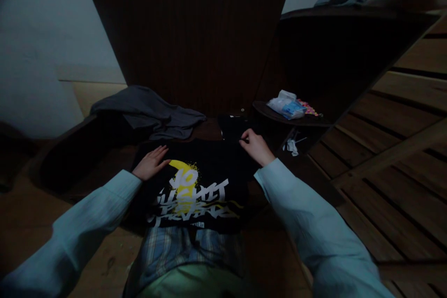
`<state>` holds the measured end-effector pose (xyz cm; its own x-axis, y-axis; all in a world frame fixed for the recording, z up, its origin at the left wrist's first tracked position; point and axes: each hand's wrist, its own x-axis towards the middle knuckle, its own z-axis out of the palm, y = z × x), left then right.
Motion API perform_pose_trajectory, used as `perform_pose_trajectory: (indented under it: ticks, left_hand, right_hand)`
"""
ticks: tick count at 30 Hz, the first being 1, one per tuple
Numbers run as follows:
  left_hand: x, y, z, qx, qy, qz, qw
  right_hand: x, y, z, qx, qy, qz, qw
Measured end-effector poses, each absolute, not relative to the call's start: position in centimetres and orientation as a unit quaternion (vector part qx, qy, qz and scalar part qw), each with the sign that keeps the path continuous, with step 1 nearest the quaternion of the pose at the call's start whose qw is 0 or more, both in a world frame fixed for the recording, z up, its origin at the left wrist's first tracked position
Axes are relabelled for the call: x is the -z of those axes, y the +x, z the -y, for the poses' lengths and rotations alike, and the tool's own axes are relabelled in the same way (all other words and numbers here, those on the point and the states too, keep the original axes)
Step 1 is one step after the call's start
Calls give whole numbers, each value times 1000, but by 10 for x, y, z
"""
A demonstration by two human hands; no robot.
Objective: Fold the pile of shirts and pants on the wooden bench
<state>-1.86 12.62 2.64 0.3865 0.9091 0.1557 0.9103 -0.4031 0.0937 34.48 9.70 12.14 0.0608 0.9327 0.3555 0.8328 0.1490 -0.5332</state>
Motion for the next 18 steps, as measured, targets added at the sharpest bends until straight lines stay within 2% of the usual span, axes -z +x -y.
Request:
perform_pose_trajectory:
  ticks: [2,5,7,13,18]
  left_hand:
    - [-27,-18,-126,90,-833,547,3]
    - [-29,-18,-126,83,-834,545,6]
    - [-30,-17,-124,78,-832,549,6]
    - [-33,-12,-120,59,-825,562,7]
    - [-64,-3,-131,-56,-819,570,-44]
  right_hand:
    - [-131,317,-91,-127,-617,714,304]
    - [-136,282,-82,-274,-525,766,251]
    - [-135,272,-79,-328,-467,784,244]
    - [-116,314,-68,-271,-505,749,331]
    - [-75,342,-27,-222,-501,780,301]
